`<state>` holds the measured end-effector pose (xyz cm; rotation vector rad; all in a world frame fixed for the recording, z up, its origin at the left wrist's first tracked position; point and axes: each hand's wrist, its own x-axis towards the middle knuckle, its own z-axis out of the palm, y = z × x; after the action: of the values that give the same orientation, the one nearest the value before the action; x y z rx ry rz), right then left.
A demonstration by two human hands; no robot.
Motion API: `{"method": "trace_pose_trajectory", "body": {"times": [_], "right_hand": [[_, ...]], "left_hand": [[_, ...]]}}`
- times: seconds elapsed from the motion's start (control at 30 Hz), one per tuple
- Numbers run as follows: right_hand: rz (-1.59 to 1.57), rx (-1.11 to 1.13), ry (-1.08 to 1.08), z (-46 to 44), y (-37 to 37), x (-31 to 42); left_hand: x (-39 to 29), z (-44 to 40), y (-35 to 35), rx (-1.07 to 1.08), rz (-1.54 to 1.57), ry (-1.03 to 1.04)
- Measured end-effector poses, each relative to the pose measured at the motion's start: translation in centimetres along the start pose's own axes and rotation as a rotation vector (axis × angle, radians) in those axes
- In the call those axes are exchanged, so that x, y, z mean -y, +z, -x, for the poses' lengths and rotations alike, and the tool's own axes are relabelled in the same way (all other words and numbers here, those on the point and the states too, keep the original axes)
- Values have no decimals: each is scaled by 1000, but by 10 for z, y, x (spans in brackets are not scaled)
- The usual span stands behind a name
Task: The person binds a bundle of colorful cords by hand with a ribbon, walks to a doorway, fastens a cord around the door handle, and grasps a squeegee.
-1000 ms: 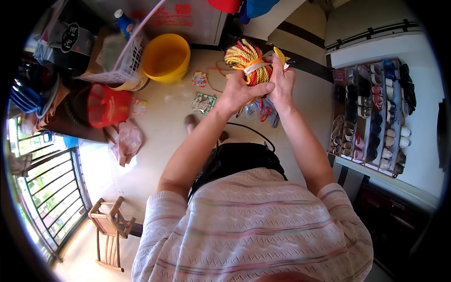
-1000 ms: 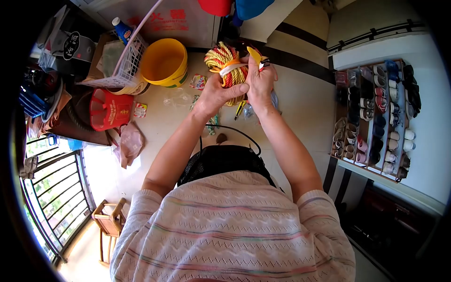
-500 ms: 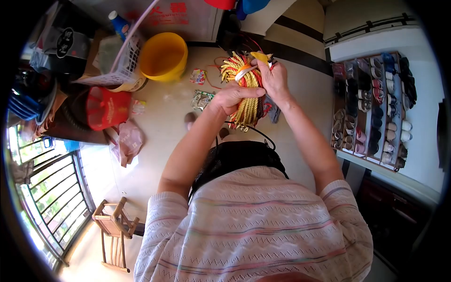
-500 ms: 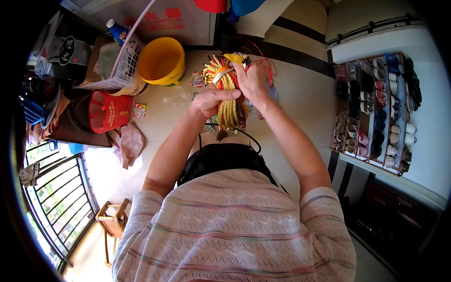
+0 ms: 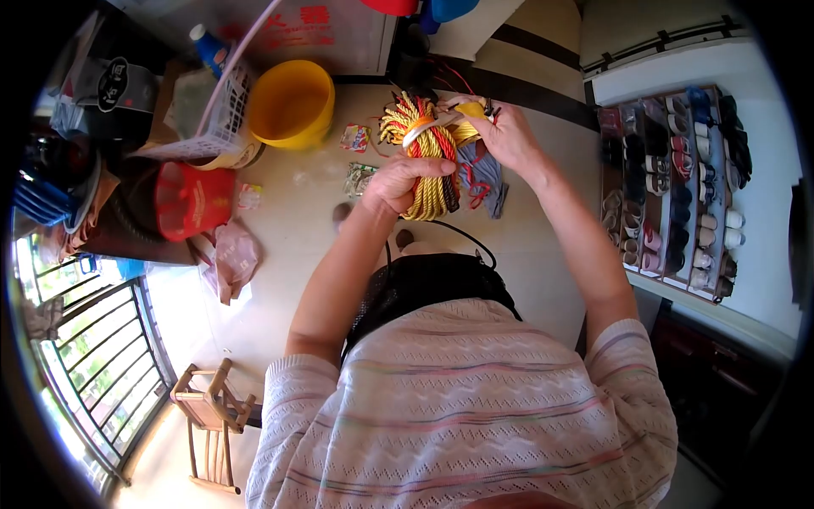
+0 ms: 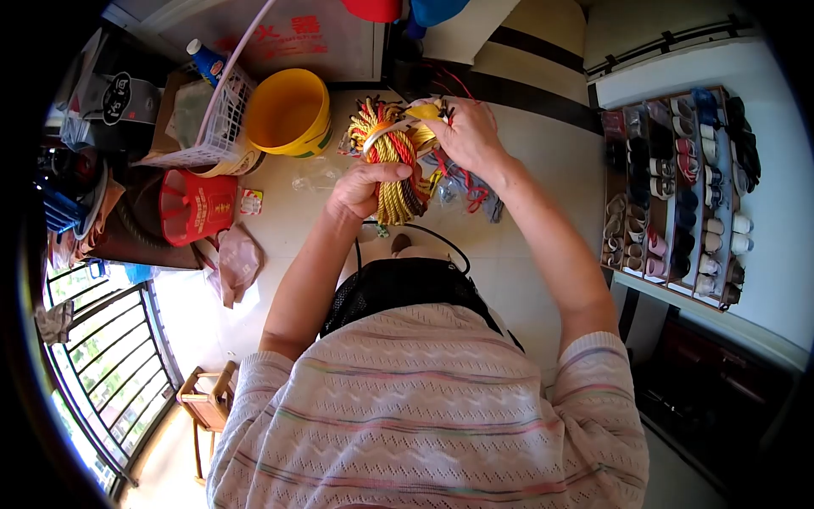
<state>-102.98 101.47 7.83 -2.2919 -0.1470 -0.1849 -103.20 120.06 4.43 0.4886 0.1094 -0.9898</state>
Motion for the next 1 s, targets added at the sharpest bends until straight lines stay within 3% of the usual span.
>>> {"method": "trace_pose_trajectory", "body": {"times": [0.03, 0.2, 0.37, 0.47, 0.6, 0.73, 0.77, 0.83, 1.0], "right_hand": [[-26, -38, -29, 2, 2, 4], [-274, -33, 276, 13, 2, 25], [-453, -81, 542, 12, -16, 38], [-513, -125, 514, 9, -39, 29], [-1270, -64, 380, 9, -56, 19], [-1556, 2, 180, 3, -80, 31], [-1533, -98, 229, 1, -91, 42], [-1532, -78, 112, 0, -114, 46], [-1330, -168, -123, 7, -185, 68]], "left_hand": [[0, 0, 1, -8, 10, 18], [0, -2, 2, -49, -34, 97], [-2, -1, -3, -3, -18, 48], [-4, 0, -4, 87, -1, 19], [-3, -2, -3, 149, -13, 83], [0, -8, -16, 144, -20, 113], [-2, -7, -18, 150, -13, 74], [-4, -7, -22, 164, 2, -1], [-3, -7, -35, 164, 18, 130]]}}
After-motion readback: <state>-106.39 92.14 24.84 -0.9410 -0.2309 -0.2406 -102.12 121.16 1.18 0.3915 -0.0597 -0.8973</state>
